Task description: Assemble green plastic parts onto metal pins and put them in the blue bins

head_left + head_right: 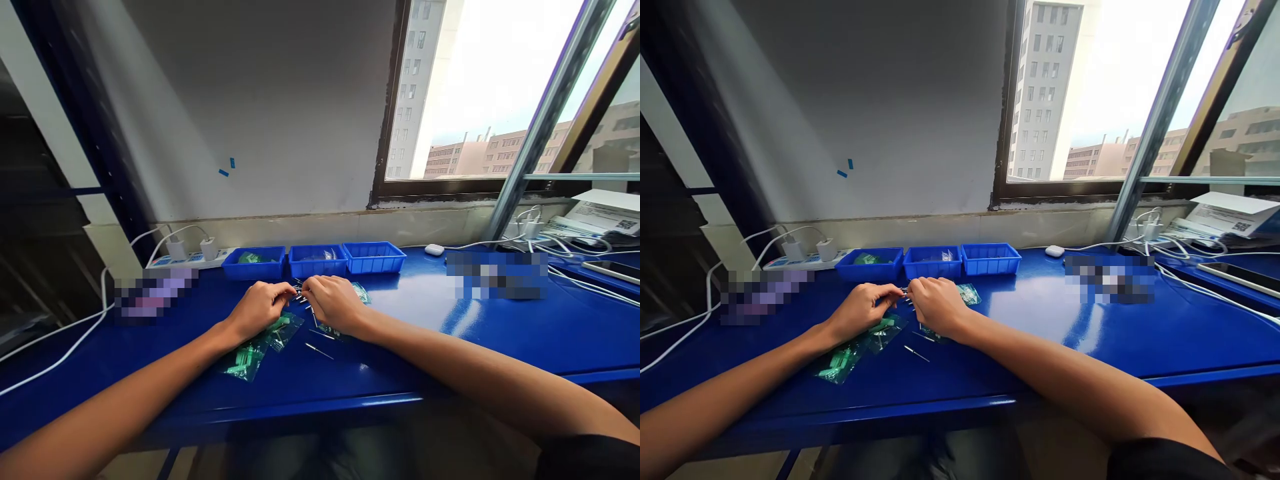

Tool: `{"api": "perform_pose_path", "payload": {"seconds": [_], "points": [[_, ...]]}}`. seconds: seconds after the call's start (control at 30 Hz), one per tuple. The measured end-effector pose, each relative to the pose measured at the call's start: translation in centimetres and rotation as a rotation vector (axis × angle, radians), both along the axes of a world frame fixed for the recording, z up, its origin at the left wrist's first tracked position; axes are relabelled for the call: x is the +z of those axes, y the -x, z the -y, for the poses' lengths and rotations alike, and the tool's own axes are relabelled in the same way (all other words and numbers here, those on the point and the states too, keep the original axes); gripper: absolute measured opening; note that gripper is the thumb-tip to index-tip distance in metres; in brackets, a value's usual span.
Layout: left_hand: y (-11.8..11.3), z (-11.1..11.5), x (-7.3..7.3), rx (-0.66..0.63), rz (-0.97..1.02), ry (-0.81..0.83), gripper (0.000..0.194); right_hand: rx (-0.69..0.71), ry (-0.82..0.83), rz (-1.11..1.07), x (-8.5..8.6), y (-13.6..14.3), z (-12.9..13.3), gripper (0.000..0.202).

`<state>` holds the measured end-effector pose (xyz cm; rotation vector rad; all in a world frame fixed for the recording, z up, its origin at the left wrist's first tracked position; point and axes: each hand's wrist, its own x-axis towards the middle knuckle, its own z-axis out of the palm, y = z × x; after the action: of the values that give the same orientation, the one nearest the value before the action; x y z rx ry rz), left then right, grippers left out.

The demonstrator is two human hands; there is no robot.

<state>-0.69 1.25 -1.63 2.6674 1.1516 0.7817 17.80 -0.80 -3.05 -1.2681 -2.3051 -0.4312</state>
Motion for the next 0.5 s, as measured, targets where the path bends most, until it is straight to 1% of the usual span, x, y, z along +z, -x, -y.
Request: {"api": "perform_pose_path", "payload": {"seconds": [0.13, 0.23, 0.4, 0.5], "points": [[-0.01, 0.16, 0.1, 0.05, -0.043, 0.022, 0.03, 0.005, -0.017, -0.026, -0.02, 0.01, 0.0, 0.018], [-0.03, 0.25, 0.18, 0.087, -0.008, 0.036, 0.028, 0.003, -0.034, -0.081, 0.05, 0.0, -0.02, 0.021], [0.01, 0.21, 0.26, 0.045, 0.059, 0.045, 0.02, -0.013, -0.044, -0.164, 0.21, -0.04, -0.03, 0.022], [0.04, 0.19, 0.29, 0.024, 0.057, 0.022, 0.019, 0.017, -0.043, -0.179, 0.38, -0.16, 0.16, 0.021]]}}
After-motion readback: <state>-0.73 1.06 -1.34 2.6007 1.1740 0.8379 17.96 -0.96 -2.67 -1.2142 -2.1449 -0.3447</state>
